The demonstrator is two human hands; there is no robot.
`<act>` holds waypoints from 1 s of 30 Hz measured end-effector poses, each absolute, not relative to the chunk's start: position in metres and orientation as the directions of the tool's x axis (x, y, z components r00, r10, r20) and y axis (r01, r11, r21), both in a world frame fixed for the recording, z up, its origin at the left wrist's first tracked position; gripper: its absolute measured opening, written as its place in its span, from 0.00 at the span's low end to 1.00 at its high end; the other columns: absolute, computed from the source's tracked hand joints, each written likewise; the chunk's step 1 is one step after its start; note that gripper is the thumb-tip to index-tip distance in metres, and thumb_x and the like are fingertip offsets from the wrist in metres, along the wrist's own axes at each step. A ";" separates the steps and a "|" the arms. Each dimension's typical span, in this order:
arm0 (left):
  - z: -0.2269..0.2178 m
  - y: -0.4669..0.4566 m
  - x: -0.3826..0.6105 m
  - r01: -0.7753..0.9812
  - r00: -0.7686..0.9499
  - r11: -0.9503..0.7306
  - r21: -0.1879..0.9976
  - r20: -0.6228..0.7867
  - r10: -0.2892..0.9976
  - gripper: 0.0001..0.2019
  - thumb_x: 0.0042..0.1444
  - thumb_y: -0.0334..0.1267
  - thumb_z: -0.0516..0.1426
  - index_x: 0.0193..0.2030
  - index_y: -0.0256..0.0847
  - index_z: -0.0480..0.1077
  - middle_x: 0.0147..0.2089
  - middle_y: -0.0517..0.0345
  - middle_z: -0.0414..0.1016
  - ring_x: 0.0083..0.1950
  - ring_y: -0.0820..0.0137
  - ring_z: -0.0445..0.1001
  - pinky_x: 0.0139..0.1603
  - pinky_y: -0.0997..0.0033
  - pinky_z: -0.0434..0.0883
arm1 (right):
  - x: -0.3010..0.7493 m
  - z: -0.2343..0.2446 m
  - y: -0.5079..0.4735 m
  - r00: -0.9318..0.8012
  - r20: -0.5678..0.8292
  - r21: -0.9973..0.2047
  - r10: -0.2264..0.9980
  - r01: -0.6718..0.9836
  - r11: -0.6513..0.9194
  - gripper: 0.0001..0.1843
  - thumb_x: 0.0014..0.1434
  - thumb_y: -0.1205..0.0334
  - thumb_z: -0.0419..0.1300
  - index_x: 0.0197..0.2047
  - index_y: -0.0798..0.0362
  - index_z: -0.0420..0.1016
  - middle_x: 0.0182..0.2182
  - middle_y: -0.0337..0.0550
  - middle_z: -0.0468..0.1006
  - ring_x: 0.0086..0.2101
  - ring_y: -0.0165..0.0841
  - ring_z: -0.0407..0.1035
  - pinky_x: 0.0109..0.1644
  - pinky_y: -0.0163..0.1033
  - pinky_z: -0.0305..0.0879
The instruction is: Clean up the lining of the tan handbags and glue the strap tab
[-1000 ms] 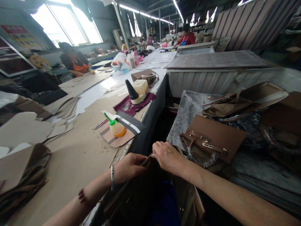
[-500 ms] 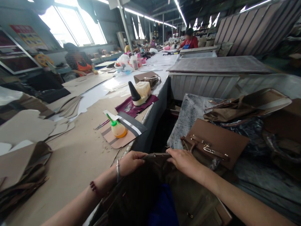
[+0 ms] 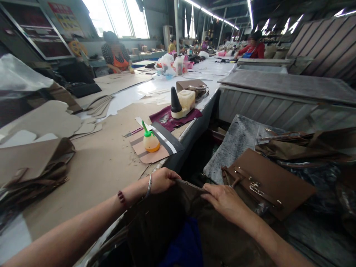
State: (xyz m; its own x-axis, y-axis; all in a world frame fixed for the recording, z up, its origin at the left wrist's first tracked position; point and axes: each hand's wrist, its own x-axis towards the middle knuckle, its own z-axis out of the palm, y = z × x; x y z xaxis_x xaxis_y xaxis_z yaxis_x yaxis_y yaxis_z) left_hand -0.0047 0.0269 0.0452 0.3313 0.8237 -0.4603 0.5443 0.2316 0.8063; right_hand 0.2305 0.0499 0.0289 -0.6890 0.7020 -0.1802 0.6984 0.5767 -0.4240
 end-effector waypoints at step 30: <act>0.030 0.048 0.012 0.720 0.359 -0.019 0.693 -0.350 0.865 0.12 0.50 0.32 0.51 0.38 0.38 0.74 0.32 0.61 0.75 0.35 0.72 0.70 0.35 0.82 0.64 | 0.238 0.007 0.067 -0.629 -0.255 -0.548 0.734 0.720 0.426 0.11 0.57 0.55 0.50 0.31 0.52 0.70 0.25 0.40 0.73 0.30 0.35 0.68 0.34 0.36 0.60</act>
State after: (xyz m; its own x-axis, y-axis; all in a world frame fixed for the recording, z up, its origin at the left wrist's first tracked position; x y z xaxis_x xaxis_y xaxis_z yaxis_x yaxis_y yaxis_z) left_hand 0.0115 0.0481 0.0303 0.3592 0.8653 -0.3497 0.7202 -0.0187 0.6935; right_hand 0.2384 0.0670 0.0066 -0.6291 0.7343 -0.2549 0.7197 0.4264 -0.5480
